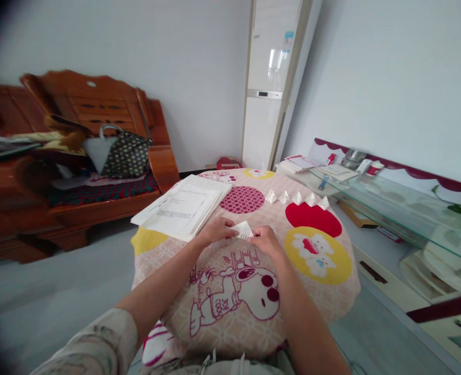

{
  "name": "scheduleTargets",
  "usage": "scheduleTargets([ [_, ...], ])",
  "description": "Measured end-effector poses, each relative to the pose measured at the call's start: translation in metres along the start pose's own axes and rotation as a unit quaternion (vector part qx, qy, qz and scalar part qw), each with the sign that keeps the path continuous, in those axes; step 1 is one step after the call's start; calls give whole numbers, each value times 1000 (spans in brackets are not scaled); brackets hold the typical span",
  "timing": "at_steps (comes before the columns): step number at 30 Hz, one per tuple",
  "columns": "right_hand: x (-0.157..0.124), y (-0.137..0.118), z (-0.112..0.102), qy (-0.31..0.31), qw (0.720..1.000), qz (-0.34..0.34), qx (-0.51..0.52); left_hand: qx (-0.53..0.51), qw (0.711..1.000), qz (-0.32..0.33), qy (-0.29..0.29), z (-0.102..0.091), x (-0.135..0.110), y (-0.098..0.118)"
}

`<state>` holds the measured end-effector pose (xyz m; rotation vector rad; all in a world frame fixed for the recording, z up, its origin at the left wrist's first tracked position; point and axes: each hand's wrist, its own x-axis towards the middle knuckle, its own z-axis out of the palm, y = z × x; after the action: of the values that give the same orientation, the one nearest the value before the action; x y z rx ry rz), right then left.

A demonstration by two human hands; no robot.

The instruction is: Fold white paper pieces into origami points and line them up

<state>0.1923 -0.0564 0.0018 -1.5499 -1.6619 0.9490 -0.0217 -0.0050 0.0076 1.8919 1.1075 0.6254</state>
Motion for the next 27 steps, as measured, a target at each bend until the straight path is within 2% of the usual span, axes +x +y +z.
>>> scheduleTargets([
  [1,-2,1,0,-6,1000,1,19,-19,1000,0,6,1,-2,1],
  [2,-4,2,1,-14,996,10,89,-47,999,-1,9,1,-5,2],
  [7,-11,2,4,-26,989,23,147,-213,977,1,3,4,-14,-1],
  [15,-10,5,5,-10,979,33,200,-189,981,16,30,7,-13,-7],
  [22,-11,6,4,4,973,34,228,-266,963,23,49,-6,-12,-12],
  [24,-11,7,4,15,971,32,236,-299,951,15,82,-12,-11,-16],
  [27,-11,8,4,49,966,24,253,-327,931,-1,160,-17,-12,-19],
])
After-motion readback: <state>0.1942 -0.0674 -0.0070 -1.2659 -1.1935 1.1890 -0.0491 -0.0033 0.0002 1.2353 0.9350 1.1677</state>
